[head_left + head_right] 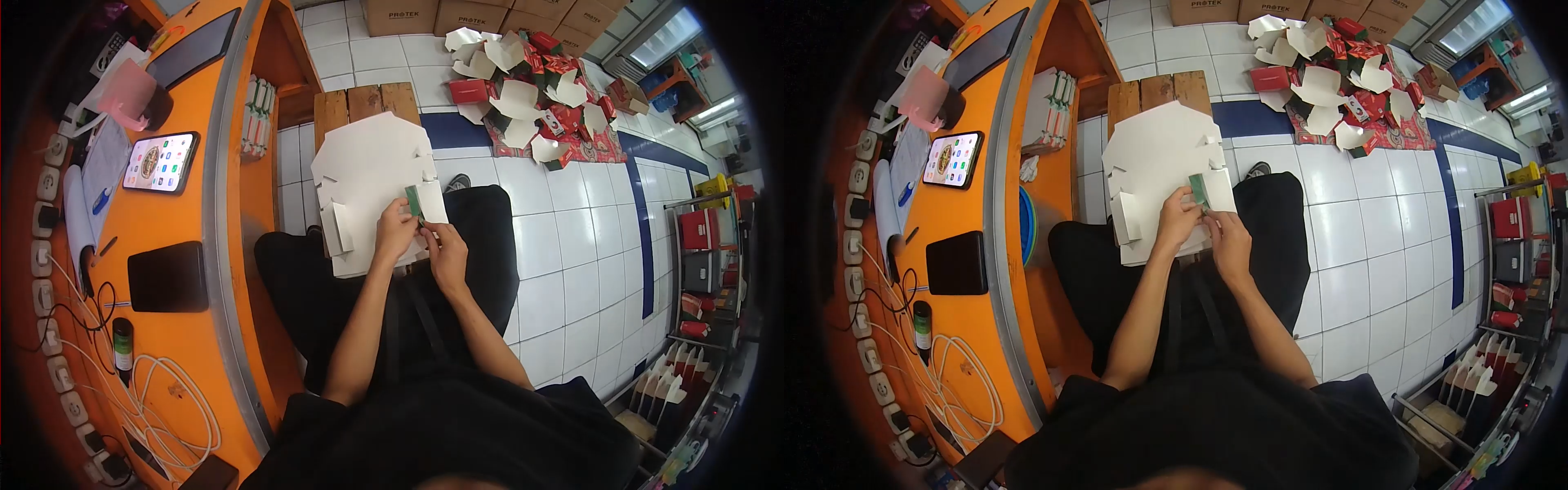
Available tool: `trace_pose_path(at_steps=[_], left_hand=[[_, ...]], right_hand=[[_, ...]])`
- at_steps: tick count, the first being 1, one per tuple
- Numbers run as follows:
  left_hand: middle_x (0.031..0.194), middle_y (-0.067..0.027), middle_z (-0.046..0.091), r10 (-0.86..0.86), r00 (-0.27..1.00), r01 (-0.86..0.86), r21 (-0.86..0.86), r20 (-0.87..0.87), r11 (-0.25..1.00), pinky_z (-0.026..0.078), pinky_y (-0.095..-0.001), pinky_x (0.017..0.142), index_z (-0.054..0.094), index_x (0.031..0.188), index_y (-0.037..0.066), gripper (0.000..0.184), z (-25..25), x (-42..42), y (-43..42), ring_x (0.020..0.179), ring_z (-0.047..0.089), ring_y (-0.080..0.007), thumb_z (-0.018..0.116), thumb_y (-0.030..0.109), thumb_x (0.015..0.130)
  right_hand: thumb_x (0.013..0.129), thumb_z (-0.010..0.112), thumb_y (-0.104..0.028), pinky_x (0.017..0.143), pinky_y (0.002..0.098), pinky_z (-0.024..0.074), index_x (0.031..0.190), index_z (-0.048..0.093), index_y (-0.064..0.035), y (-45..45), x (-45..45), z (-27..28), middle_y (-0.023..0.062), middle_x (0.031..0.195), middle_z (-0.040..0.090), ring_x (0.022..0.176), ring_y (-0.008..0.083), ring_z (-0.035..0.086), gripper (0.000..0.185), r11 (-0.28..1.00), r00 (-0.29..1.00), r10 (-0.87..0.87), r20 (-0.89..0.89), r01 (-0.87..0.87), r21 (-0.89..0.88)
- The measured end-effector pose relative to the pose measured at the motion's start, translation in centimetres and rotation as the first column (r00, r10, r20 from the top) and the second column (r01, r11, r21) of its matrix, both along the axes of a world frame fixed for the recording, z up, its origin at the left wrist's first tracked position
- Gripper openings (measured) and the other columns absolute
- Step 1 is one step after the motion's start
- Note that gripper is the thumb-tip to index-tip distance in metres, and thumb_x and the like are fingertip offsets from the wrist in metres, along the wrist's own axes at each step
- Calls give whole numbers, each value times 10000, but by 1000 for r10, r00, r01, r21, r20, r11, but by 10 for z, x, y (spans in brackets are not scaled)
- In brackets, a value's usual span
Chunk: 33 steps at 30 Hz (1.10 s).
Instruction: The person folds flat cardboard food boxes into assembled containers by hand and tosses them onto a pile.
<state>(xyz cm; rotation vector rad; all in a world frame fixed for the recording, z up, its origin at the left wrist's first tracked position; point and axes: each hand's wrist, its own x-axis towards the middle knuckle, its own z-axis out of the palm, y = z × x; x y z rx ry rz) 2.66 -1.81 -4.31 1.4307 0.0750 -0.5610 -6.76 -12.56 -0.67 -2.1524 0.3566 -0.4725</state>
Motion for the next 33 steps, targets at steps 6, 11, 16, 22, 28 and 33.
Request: trace_pose_path(at_steps=[6, 11, 16, 22, 28, 33], left_hand=[[1157, -222, 755, -169, 981, 152, 169, 91, 974, 611, -347, 875, 600, 1368, -11, 405, 15, -22, -1, 1014, 752, -230, 614, -3, 964], [1134, -185, 739, -21, 791, -367, 501, 611, 784, 571, -417, 895, 643, 1307, 8, 326, 57, 2, 62, 1034, 727, -307, 608, 32, 984], [1131, -133, 723, 157, 988, -145, 431, 9, 890, 563, -370, 910, 652, 1322, -23, 417, 61, 24, 136, 1056, 711, -221, 620, 303, 1064], [1146, -114, 718, 15, 989, -35, -139, -146, 990, 581, -330, 890, 640, 1312, -59, 575, 73, 7, 115, 970, 721, -188, 748, 396, 977], [1099, -101, 715, 41, 999, -40, 17, -29, 999, 627, -317, 783, 663, 1249, -31, 525, 59, 18, 102, 929, 726, -164, 831, 341, 919], [1095, -89, 708, 236, 963, -241, -26, -132, 970, 622, -340, 780, 665, 1216, 8, 487, 69, 10, 82, 921, 714, -158, 832, 360, 925]], right_hand=[[974, 732, -189, 747, 451, 563, 1127, 741, -13, -8, 14, -7, 209, 943, 725, 825, 379, 729, 234, 953, 963, -94, -252, 160, 257], [983, 618, -97, 882, 510, 552, 1204, 709, 24, -25, 16, -26, 277, 1029, 727, 959, 462, 709, 269, 990, 955, -18, -296, 57, 125], [985, 593, -69, 867, 481, 556, 1255, 690, 37, -30, 9, 5, 279, 1045, 726, 970, 442, 714, 305, 998, 988, -30, -150, 37, 48], [1001, 582, -35, 829, 427, 558, 1262, 696, 28, -24, 5, 29, 225, 988, 722, 894, 387, 713, 292, 999, 991, 31, -129, -26, 42], [967, 697, -110, 868, 420, 532, 1359, 650, -26, -11, 9, 48, 187, 1136, 676, 958, 333, 656, 403, 998, 999, -30, 12, 30, -57], [839, 838, -198, 1039, 464, 428, 1266, 686, -106, 16, -1, 95, 98, 1239, 632, 1186, 306, 578, 462, 839, 901, 429, 72, -368, -401]])
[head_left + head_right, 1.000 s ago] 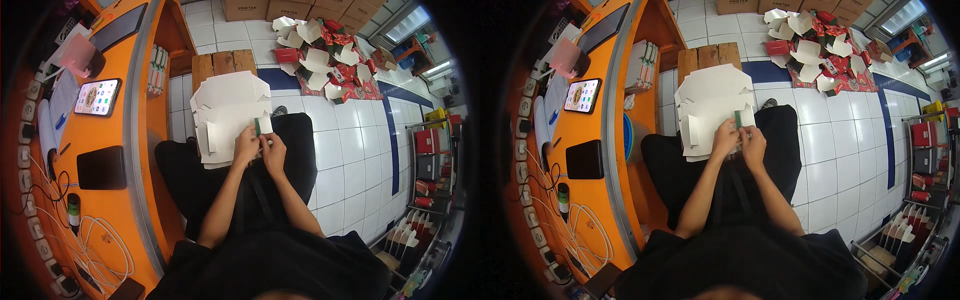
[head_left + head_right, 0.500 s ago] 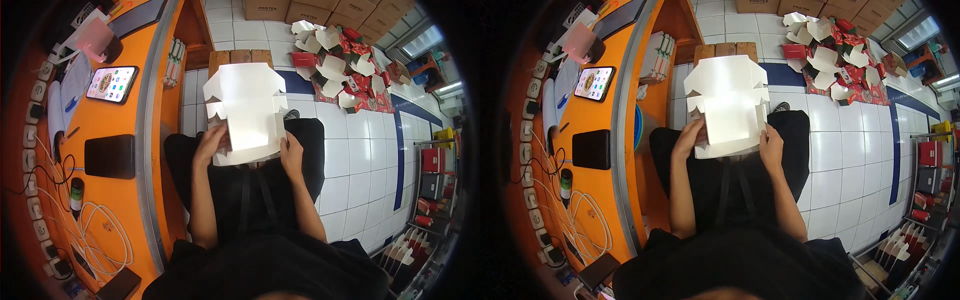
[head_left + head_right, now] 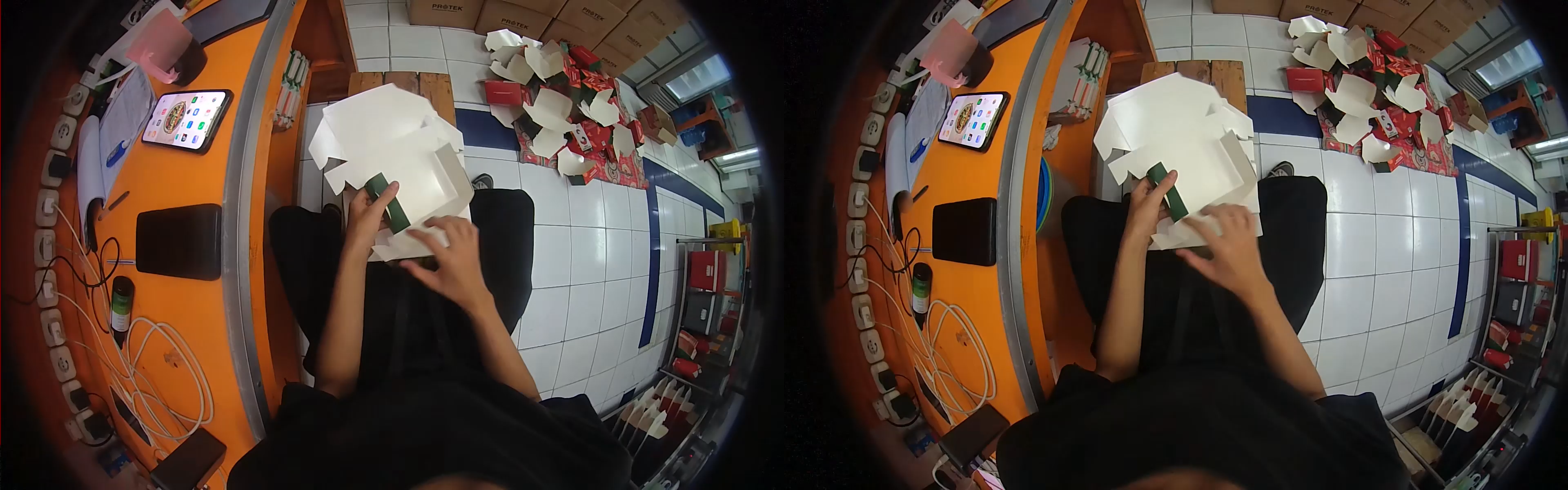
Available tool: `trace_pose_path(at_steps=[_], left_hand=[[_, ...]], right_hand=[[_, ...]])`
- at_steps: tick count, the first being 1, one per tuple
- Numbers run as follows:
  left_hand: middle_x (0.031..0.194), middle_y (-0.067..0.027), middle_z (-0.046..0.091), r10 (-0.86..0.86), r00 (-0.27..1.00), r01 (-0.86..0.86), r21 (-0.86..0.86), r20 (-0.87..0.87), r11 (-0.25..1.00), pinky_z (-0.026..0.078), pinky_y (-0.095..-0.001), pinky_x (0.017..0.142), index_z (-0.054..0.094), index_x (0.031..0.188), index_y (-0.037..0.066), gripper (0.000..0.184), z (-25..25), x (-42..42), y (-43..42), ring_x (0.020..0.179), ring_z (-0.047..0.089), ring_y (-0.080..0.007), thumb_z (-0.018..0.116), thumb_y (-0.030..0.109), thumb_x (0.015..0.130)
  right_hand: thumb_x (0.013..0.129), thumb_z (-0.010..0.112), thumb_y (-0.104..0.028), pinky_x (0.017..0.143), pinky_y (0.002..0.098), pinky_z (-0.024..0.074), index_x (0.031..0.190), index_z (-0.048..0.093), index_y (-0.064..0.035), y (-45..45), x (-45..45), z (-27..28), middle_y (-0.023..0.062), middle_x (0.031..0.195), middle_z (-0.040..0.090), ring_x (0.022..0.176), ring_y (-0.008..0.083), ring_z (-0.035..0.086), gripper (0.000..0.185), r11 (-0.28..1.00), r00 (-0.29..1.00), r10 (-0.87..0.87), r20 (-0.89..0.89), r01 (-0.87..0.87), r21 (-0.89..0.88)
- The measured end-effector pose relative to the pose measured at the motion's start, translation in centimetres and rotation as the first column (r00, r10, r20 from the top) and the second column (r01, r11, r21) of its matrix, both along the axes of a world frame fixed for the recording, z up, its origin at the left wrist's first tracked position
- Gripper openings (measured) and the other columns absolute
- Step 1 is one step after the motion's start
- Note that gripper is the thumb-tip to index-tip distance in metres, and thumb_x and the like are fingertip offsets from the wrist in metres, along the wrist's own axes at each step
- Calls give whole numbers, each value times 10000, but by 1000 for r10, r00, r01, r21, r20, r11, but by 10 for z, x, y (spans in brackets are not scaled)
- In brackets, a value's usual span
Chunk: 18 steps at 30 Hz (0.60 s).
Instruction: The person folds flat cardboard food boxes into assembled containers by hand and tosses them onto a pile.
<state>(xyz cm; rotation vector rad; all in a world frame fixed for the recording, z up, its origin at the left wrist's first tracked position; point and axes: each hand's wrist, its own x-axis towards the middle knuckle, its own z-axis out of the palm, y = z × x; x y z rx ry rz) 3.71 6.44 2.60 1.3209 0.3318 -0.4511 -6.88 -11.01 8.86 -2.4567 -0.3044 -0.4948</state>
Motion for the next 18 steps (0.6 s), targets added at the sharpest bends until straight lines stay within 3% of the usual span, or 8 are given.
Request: trace_pose_path(at_steps=[1, 5, 7, 8, 10, 12, 16, 18], left_hand=[[1092, -84, 705, 75, 997, -75, 19, 4, 997, 621, -344, 776, 664, 1205, 20, 471, 4, -1, -6, 923, 710, -155, 829, 365, 931], [1124, -66, 677, 132, 991, -129, -108, 21, 986, 609, -353, 780, 638, 1252, 51, 473, 1, -10, -20, 966, 692, -173, 799, 386, 959], [1119, -61, 671, 162, 986, -156, -131, 39, 979, 603, -351, 755, 631, 1252, 43, 470, 2, -15, -26, 949, 688, -162, 795, 378, 967], [1102, -57, 668, 161, 985, -153, -116, 60, 981, 599, -341, 743, 629, 1250, 36, 471, 2, -17, -30, 938, 683, -151, 790, 381, 972], [1086, -53, 666, 155, 985, -147, -102, 81, 984, 594, -330, 730, 627, 1249, 30, 472, 1, -20, -33, 927, 679, -140, 785, 383, 976], [1052, -44, 661, -44, 984, 32, 76, 174, 997, 582, -303, 711, 627, 1252, 35, 465, -3, -23, -32, 906, 667, -123, 778, 383, 983], [1112, -80, 681, -135, 987, 134, 13, 88, 991, 580, -310, 718, 615, 1320, 44, 531, -26, -21, -23, 915, 670, -137, 720, 462, 1010], [1140, -91, 683, -44, 999, 43, -30, -9, 999, 590, -322, 747, 612, 1344, 42, 561, -35, -14, -10, 933, 678, -153, 691, 493, 1019]], right_hand=[[849, 826, -179, 1016, 458, 435, 1204, 700, -99, 6, 1, 2, 91, 1192, 645, 1144, 300, 595, 385, 981, 982, 188, 2, -187, -51], [868, 814, -122, 929, 433, 477, 1021, 716, -40, 24, 9, -26, 108, 1007, 690, 994, 281, 649, 200, 993, 997, 72, 12, -73, 96], [918, 765, -83, 795, 415, 514, 933, 676, -5, 30, 12, -27, 124, 843, 681, 818, 295, 659, 119, 884, 941, -267, -207, 325, 337], [940, 755, -87, 693, 400, 519, 917, 661, 17, 28, 14, -28, 151, 793, 670, 735, 303, 651, 142, 881, 938, -296, -180, 340, 328], [934, 747, -80, 728, 429, 498, 921, 662, 5, 27, 17, -29, 145, 814, 660, 776, 320, 637, 121, 888, 942, -280, -187, 328, 321], [928, 738, -74, 762, 458, 477, 925, 663, -7, 27, 17, -33, 139, 834, 649, 817, 338, 623, 101, 896, 945, -260, -196, 312, 316], [920, 746, -74, 805, 459, 505, 936, 664, -8, 28, 18, -53, 158, 858, 671, 850, 349, 648, 106, 895, 947, -226, -228, 294, 334], [913, 749, -71, 808, 461, 518, 950, 661, -7, 25, 15, -57, 165, 875, 687, 858, 354, 668, 115, 893, 948, -220, -230, 291, 345]])
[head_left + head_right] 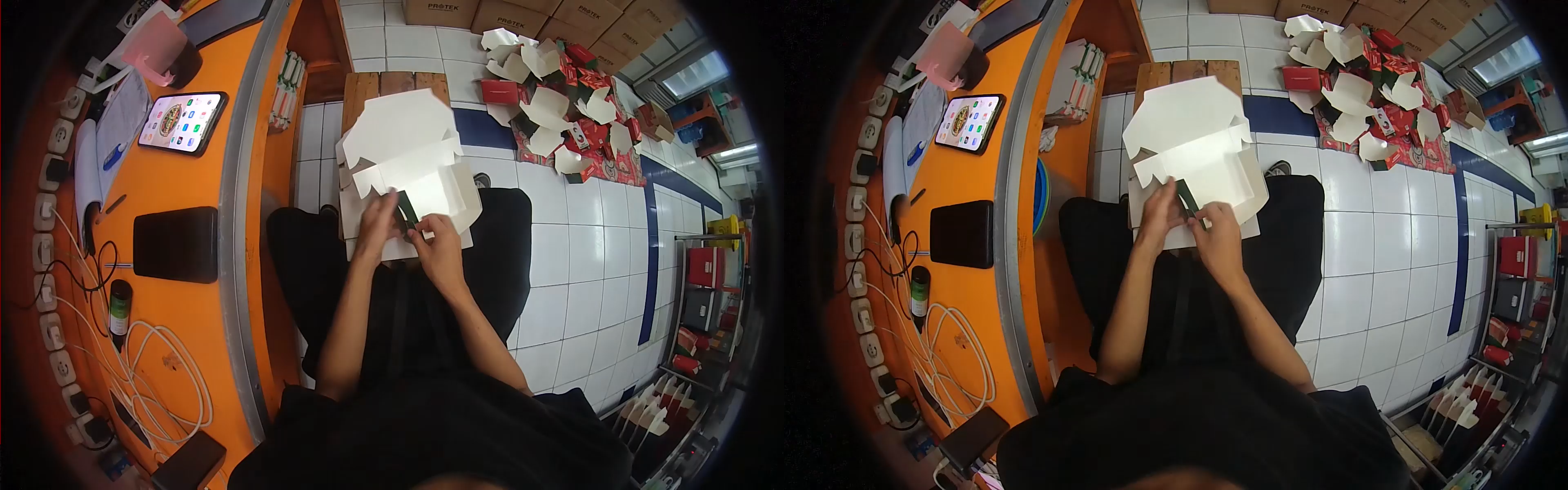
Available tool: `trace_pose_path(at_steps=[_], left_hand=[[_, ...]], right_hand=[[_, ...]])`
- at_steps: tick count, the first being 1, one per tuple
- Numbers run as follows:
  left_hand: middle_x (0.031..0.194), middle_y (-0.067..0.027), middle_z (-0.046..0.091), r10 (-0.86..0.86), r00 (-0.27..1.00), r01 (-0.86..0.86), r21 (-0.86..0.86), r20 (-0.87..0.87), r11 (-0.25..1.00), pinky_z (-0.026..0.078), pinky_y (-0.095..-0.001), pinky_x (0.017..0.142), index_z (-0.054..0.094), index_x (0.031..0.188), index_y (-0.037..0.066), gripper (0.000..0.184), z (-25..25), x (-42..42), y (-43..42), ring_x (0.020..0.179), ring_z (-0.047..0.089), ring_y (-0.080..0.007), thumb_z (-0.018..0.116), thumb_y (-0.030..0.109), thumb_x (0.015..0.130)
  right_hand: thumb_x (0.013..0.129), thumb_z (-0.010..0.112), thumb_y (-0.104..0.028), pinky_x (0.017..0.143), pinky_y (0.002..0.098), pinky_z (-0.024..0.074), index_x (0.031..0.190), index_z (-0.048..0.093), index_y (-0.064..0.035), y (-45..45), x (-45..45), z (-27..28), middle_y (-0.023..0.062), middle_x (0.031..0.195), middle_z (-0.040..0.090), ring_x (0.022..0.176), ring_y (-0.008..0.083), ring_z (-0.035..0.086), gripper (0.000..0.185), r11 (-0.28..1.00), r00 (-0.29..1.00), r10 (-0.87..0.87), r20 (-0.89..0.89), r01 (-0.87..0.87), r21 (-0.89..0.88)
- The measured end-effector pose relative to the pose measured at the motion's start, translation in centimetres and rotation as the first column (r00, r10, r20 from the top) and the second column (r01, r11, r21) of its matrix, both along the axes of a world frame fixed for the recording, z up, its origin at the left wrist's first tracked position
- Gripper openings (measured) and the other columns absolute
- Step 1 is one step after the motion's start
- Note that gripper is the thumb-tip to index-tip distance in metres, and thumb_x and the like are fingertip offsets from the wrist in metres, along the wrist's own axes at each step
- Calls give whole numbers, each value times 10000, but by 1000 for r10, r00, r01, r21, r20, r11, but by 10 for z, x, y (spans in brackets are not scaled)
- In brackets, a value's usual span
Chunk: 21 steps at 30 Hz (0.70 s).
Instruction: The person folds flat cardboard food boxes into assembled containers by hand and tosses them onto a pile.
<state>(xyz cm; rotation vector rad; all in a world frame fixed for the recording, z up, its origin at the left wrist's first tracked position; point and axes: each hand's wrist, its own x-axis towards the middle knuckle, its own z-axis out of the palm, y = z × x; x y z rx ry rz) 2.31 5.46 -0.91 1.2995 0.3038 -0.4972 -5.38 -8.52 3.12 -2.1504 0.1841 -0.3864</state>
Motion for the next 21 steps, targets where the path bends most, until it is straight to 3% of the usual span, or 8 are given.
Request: trace_pose_path(at_steps=[2, 6, 7, 9, 13, 15, 17, 21], left_hand=[[1200, -100, 681, 218, 968, -217, 25, -121, 976, 611, -346, 846, 629, 1371, 40, 593, -7, 11, 11, 987, 692, -193, 627, 535, 1043], [1106, -87, 715, 155, 986, -162, 190, 54, 968, 627, -336, 792, 723, 1237, 9, 500, -7, 35, 34, 928, 704, -171, 665, 465, 1040], [1106, -87, 715, 158, 986, -165, 190, 51, 968, 627, -336, 792, 723, 1237, 9, 500, -17, 41, 41, 928, 704, -171, 665, 465, 1040], [1045, -91, 720, -161, 980, 63, 589, 115, 806, 630, -311, 745, 735, 1193, -12, 432, -25, 48, 53, 904, 704, -152, 706, 387, 1029], [1046, -104, 709, -48, 975, -45, 401, 217, 915, 640, -302, 756, 714, 1199, -37, 349, -20, 17, 28, 930, 705, -161, 724, 266, 1027], [1062, -121, 703, 288, 941, -307, 96, 177, 947, 654, -326, 780, 692, 1194, -65, 292, -15, -2, 8, 956, 710, -187, 718, 174, 1027], [1080, -129, 703, 325, 934, -340, 83, 151, 937, 659, -345, 829, 682, 1183, -69, 266, -20, -13, 2, 978, 711, -203, 715, 143, 1025], [1094, -132, 716, 291, 906, -357, 182, 308, 916, 579, -288, 866, 689, 1167, -52, 252, -42, -34, -5, 980, 693, -173, 727, 152, 1023]], right_hand=[[909, 739, -59, 786, 475, 542, 1010, 657, -6, 0, 0, 1, 174, 906, 713, 863, 362, 709, 140, 971, 940, 107, -323, -29, 238], [909, 718, -73, 755, 489, 552, 1063, 652, -12, 9, 0, -11, 175, 932, 732, 866, 369, 730, 178, 959, 923, 175, -341, -82, 270], [906, 713, -77, 740, 460, 565, 1083, 668, -14, 12, 3, -18, 176, 916, 737, 828, 345, 738, 193, 979, 929, 160, -335, -106, 173], [904, 707, -81, 725, 432, 577, 1103, 684, -17, 17, 8, -31, 178, 899, 742, 791, 321, 745, 211, 989, 933, 146, -328, -128, 74], [892, 699, -106, 729, 448, 574, 1173, 706, -46, 23, 22, -47, 186, 840, 737, 772, 340, 742, 287, 996, 936, 92, -341, -91, 20], [896, 695, -112, 727, 450, 575, 1195, 712, -56, 23, 26, -48, 188, 832, 737, 766, 343, 742, 304, 996, 927, 86, -366, -84, 21], [898, 688, -112, 723, 453, 576, 1253, 714, -83, 23, 28, -46, 188, 835, 743, 758, 347, 743, 357, 997, 920, 75, -385, -55, 62], [903, 684, -115, 733, 442, 581, 1335, 696, -90, 24, 30, -53, 206, 869, 750, 775, 350, 751, 432, 994, 923, 105, -371, -94, 46]])
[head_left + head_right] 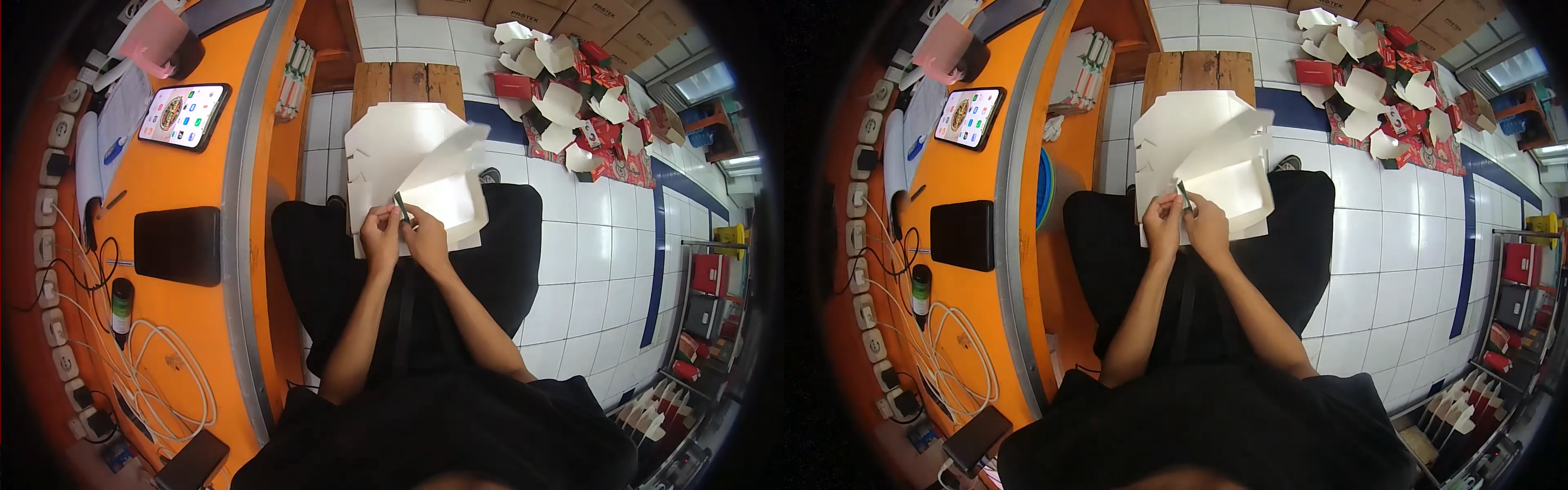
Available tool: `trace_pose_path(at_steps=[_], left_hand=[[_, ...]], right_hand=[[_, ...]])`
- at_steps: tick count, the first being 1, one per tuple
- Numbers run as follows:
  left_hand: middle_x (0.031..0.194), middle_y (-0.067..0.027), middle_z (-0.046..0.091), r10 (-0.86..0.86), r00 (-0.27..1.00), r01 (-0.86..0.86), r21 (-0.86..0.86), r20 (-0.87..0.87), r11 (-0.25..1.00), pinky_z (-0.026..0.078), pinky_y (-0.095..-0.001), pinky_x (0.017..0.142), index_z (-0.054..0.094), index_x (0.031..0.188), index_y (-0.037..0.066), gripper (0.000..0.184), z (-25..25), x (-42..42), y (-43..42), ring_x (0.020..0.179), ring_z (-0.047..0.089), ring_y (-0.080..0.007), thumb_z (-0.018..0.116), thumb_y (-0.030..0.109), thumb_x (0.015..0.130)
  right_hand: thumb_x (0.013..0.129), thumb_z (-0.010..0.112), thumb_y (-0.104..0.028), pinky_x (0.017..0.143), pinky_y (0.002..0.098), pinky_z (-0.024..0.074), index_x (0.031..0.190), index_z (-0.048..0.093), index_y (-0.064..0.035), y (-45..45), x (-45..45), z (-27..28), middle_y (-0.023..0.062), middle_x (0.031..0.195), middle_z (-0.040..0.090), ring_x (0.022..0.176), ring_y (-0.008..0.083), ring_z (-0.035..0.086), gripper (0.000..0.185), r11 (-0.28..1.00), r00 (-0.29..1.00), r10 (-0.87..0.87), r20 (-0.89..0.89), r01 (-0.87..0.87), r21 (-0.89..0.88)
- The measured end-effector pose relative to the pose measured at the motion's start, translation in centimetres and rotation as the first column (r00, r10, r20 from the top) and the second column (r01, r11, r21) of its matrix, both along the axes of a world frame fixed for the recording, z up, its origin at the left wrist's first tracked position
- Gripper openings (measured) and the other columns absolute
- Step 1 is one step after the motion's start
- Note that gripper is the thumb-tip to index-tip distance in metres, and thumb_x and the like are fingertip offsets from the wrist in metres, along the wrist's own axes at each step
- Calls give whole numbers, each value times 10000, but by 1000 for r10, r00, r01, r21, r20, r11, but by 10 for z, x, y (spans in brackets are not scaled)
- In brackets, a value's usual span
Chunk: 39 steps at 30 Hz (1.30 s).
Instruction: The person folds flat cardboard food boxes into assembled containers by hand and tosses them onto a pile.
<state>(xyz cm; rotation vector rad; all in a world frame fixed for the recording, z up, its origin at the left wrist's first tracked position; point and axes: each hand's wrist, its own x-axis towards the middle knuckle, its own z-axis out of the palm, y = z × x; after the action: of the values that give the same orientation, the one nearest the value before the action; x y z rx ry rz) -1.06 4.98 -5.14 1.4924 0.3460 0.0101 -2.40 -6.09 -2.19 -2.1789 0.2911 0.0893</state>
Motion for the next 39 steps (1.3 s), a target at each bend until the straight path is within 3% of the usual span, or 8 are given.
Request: trace_pose_path(at_steps=[6, 12, 14, 16, 20, 26, 34, 39], left_hand=[[990, -113, 774, 72, 993, -64, 88, -90, 994, 566, -312, 853, 741, 1084, -51, 319, 1, 16, 26, 927, 724, -174, 798, 236, 956], [952, -143, 772, 51, 998, -34, 424, -28, 905, 579, -346, 807, 758, 1040, -17, 234, 49, 19, 28, 878, 747, -226, 787, 189, 932], [978, -126, 759, -22, 983, -100, 626, 185, 773, 571, -360, 763, 735, 1088, -11, 261, 42, 20, 27, 841, 725, -225, 804, 182, 926], [945, -131, 742, -87, 945, -189, 745, 314, 640, 564, -381, 726, 721, 1052, -12, 234, 49, 25, 17, 805, 706, -235, 803, 164, 922], [926, -149, 776, -394, 919, 359, 404, 2, 841, 570, -371, 738, 741, 1121, -11, 312, 54, 22, -42, 812, 744, -284, 787, 228, 926], [840, -178, 782, -431, 883, 469, 417, -187, 779, 578, -421, 707, 780, 943, -14, 306, 43, 41, -65, 736, 760, -341, 729, 287, 934], [745, -66, 720, -348, 912, 352, -20, -218, 936, 593, -307, 584, 783, 950, -39, 288, 11, 43, -61, 649, 710, -137, 692, 226, 1013], [902, -89, 751, -375, 893, 374, -54, -249, 926, 591, -280, 589, 766, 1101, -27, 356, 21, 43, -50, 654, 698, -142, 636, 302, 1065]], right_hand=[[946, 689, -96, 776, 391, 583, 1371, 665, -40, -10, 12, 20, 193, 950, 766, 834, 310, 762, 429, 911, 997, 73, 17, -74, 405], [972, 700, -225, 848, 450, 547, 1341, 617, 17, -123, 68, -6, 235, 995, 692, 870, 374, 686, 449, 837, 801, -222, 556, 450, -313], [970, 721, -315, 842, 418, 550, 1327, 622, 12, -135, 79, -12, 220, 1021, 703, 864, 313, 693, 495, 965, 983, -169, 72, 150, 216], [972, 725, -359, 794, 380, 551, 1251, 665, 4, -132, 81, -1, 179, 969, 728, 826, 236, 696, 461, 951, 982, -177, 68, 153, 268], [954, 750, -341, 691, 340, 534, 1032, 736, 9, -118, 71, 12, 106, 765, 720, 695, 177, 675, 359, 981, 984, -178, 27, 176, 84], [912, 800, -319, 665, 328, 541, 869, 755, 26, -105, 53, 27, 111, 725, 737, 673, 159, 700, 351, 946, 957, -285, -50, 289, 148], [910, 761, -207, 730, 381, 587, 883, 755, 29, -84, 36, 31, 160, 781, 767, 742, 279, 767, 238, 963, 971, -232, -52, 237, 128], [973, 716, -250, 816, 364, 555, 1320, 607, -67, -81, 17, 3, 127, 1102, 731, 953, 228, 698, 407, 896, 994, -64, -87, 96, 434]])
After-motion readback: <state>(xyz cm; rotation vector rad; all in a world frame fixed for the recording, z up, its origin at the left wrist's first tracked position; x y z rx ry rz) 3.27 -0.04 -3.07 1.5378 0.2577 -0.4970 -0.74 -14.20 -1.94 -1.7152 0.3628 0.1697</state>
